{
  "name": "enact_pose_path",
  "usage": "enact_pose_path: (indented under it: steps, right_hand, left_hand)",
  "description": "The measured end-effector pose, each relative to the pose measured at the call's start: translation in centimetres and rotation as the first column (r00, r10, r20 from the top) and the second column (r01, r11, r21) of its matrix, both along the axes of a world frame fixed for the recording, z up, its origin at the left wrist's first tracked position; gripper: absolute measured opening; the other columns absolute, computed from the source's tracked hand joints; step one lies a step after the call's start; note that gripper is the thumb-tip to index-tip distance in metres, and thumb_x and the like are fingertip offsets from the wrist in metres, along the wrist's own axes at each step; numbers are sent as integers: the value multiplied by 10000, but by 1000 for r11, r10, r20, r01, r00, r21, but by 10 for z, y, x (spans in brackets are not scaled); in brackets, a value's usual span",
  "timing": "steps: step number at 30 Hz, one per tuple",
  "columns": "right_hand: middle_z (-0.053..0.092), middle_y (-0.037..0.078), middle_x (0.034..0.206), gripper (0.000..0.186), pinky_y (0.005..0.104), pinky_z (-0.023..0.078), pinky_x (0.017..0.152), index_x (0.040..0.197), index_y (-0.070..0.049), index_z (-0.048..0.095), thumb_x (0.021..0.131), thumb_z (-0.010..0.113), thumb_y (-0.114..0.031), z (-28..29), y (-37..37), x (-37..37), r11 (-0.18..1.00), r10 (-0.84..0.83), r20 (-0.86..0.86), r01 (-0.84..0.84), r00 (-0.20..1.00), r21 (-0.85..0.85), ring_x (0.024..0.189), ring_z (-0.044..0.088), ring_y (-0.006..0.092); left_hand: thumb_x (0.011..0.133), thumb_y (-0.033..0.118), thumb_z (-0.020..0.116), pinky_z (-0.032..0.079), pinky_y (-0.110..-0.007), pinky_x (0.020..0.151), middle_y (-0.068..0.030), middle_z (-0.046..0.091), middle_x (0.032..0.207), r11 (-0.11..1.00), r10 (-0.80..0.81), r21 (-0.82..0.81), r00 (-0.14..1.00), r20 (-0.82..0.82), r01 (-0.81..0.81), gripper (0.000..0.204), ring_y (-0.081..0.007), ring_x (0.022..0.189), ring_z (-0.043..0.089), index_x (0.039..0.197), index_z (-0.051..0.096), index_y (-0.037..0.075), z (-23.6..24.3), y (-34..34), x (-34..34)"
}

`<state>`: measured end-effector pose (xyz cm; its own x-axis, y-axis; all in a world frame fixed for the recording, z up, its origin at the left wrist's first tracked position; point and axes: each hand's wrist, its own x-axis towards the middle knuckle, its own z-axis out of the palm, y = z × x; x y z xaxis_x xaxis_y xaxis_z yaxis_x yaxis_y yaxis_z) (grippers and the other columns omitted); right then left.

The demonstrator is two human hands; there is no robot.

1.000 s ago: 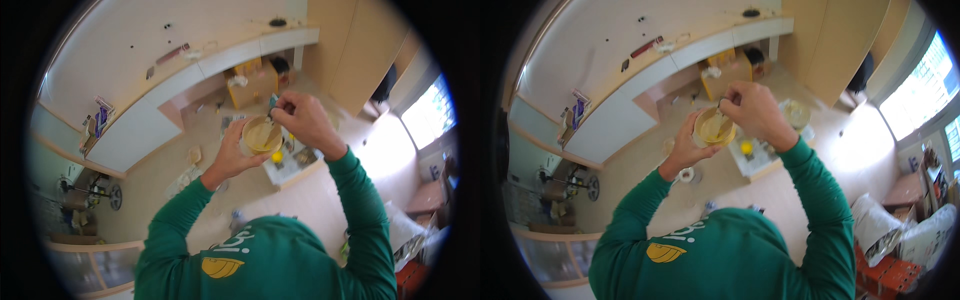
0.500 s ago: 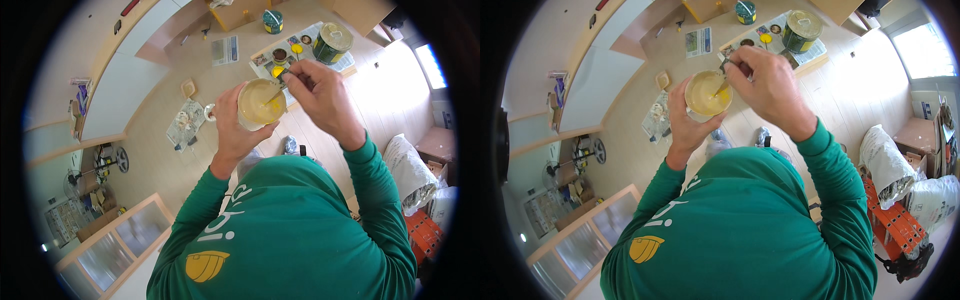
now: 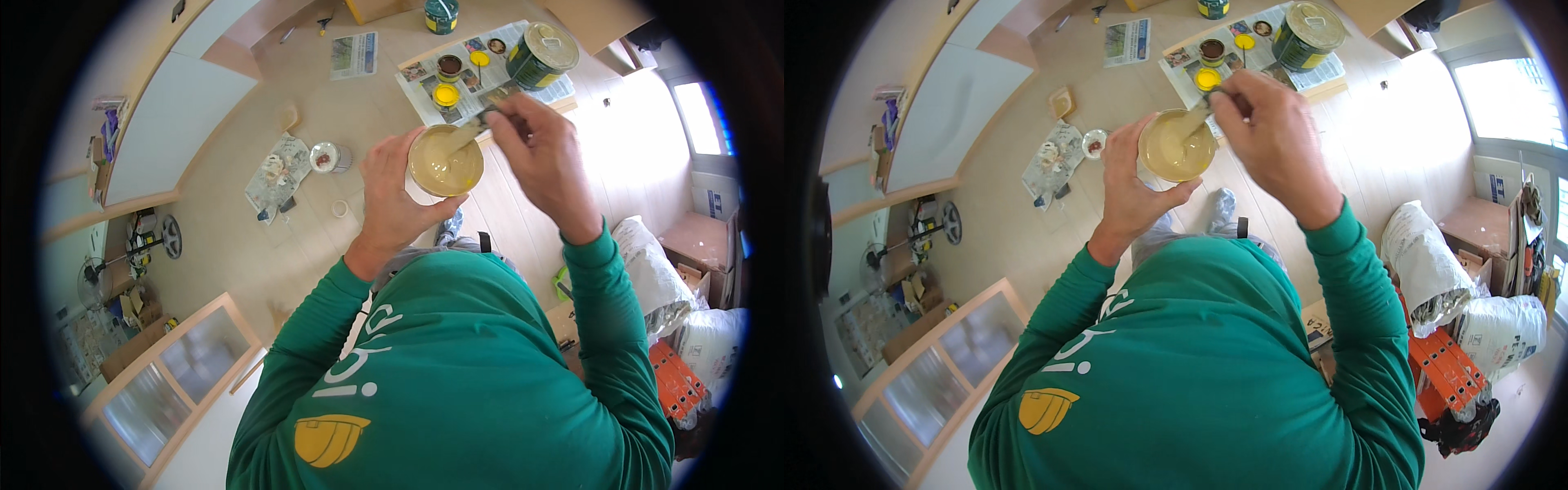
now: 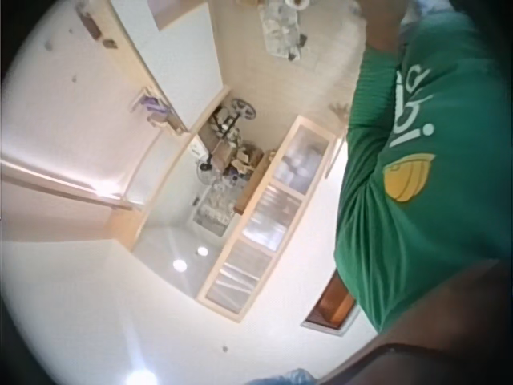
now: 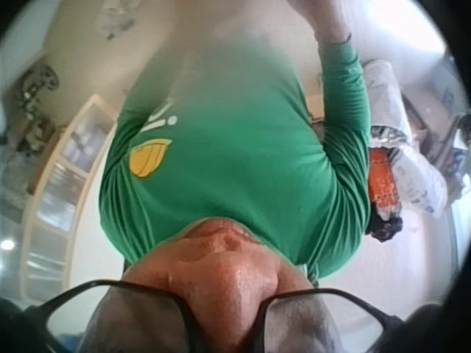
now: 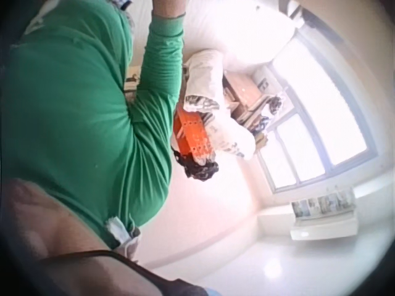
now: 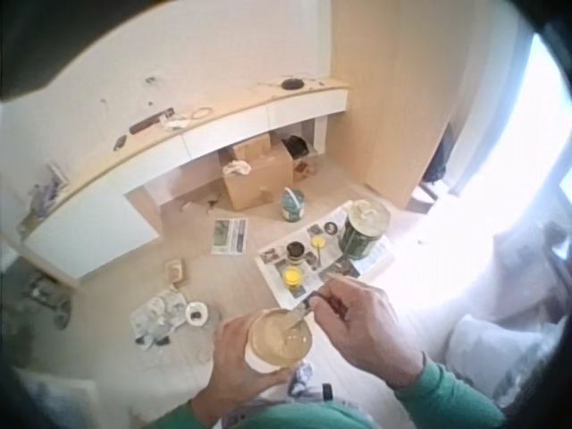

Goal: The person stirs yellow paint in a small container using a wooden stick, then places the container on a table. They pick up a white mask, wipe it with a cloth, and return to stirring the paint. The person moves around the room, handling various paint cans and tools.

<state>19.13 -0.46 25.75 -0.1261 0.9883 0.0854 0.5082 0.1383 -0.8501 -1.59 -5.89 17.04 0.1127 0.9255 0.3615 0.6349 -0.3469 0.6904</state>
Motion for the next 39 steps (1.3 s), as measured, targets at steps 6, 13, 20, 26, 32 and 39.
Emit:
enact_pose_path:
  steps: [6,13,20,26,32,39]
  right_hand:
    - [661,184,785,196,427,520,698,921,34,675,944,662,-160,-3,-6,8,999,35,101,-34,994,-17,709,658,333]
    - [653,174,798,182,436,506,695,910,29,666,945,666,-150,-7,-9,6,1000,11,115,-14,993,28,715,641,340]
    - [656,178,823,184,449,504,695,882,27,648,952,650,-143,-9,-8,5,995,95,178,-92,979,-26,734,643,354]
    - [645,176,820,192,474,505,731,903,19,646,961,644,-164,-14,-5,1,995,15,104,-25,994,93,780,642,376]
    - [641,192,834,188,483,508,760,916,22,639,967,630,-159,-17,-4,0,977,-34,77,17,996,211,817,654,392]
    - [653,196,863,200,486,511,769,931,15,643,973,632,-180,-20,-5,0,991,-58,142,40,988,132,832,645,413]
  left_hand:
    - [646,275,966,410,-472,1087,-121,606,1356,1000,-3,15,1000,-2,3,915,-335,1255,537,1435,546,78,-3,-1,5]
    - [656,270,965,412,-469,1086,-128,606,1353,1000,9,21,1000,2,-9,918,-337,1252,538,1442,537,67,-4,4,13]
    - [659,270,965,421,-464,1078,-134,602,1349,999,-26,33,999,28,25,920,-338,1244,540,1443,534,59,-6,6,14]
    - [659,266,963,424,-461,1079,-135,603,1353,999,-14,33,1000,-1,14,910,-340,1243,543,1436,536,55,-6,5,13]
    - [649,291,963,415,-471,1070,-124,616,1333,999,-13,33,1000,29,12,916,-341,1238,543,1431,544,63,-10,3,10]
    - [617,338,965,396,-486,1053,-102,641,1297,999,3,52,999,41,-5,925,-335,1226,553,1413,570,80,-14,1,9]
